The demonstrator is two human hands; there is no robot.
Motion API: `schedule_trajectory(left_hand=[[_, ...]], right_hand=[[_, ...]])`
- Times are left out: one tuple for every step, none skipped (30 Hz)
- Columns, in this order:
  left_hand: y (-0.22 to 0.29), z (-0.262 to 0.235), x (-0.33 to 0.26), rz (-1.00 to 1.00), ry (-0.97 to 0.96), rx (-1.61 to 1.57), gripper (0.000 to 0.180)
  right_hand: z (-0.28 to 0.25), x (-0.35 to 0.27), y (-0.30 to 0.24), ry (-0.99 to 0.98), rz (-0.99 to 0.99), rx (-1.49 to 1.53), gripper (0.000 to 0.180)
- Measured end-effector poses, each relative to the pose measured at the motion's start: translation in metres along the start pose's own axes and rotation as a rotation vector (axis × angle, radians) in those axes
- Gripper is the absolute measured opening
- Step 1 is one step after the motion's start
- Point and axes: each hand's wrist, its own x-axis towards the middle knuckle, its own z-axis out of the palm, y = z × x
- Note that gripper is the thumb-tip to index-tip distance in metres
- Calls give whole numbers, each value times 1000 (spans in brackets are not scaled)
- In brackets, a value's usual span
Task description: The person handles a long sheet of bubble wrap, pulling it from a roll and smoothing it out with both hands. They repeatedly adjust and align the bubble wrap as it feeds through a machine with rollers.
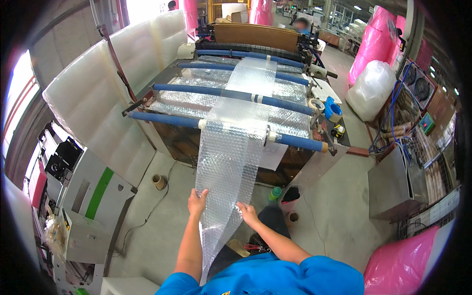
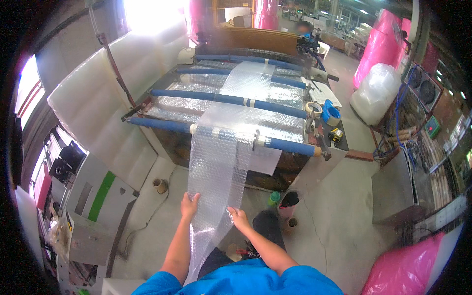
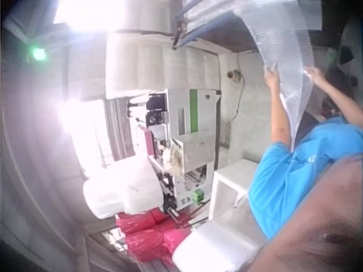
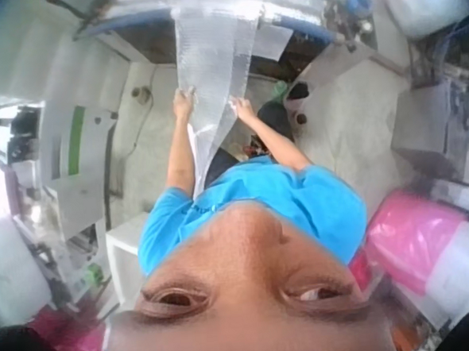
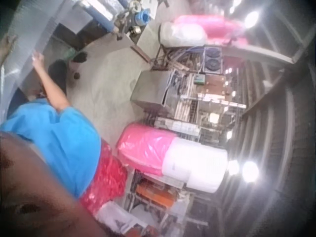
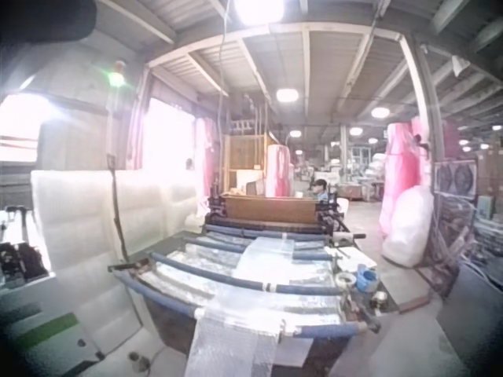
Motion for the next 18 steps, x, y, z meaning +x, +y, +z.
schedule_trajectory(left_hand=[[2,-1,0,-5,-1,5,50],[2,-2,-1,-10,-1,11,49],[0,-1,-1,-12,5,12,49],[-2,1,0,-12,11,11,49],[-3,2,1,-12,19,10,48],[-5,3,1,-1,18,9,48],[-5,3,2,11,18,5,48],[-5,3,2,24,18,1,48],[-5,3,2,16,15,1,48],[-3,2,1,8,12,-2,47],[-1,1,1,1,10,-6,47],[0,-1,0,-1,1,-19,47],[0,-2,0,-2,-7,-35,47],[0,-3,0,-3,-15,-50,47],[0,-3,0,4,-12,-48,47],[-1,-3,0,11,-9,-46,47],[-1,-3,1,19,-6,-45,46],[-3,-2,2,26,-5,-49,46]], right_hand=[[0,0,0,-9,13,1,40],[0,0,0,-18,26,2,40],[0,0,0,-18,36,12,41],[1,1,1,-17,43,22,41],[2,2,3,-16,50,31,41],[2,2,5,-3,16,1,41],[2,3,6,9,-19,-30,42],[2,3,7,22,-55,-61,42],[2,2,8,36,-74,-57,42],[3,2,6,49,-95,-55,42],[3,1,4,62,-116,-53,42],[4,0,2,60,-85,-39,42],[5,-2,-2,59,-55,-27,42],[5,-3,-4,58,-24,-14,41],[5,-3,-5,46,-17,-11,41],[4,-3,-5,35,-9,-8,40],[4,-3,-5,24,-2,-5,40],[3,-3,-4,22,2,-10,39]])
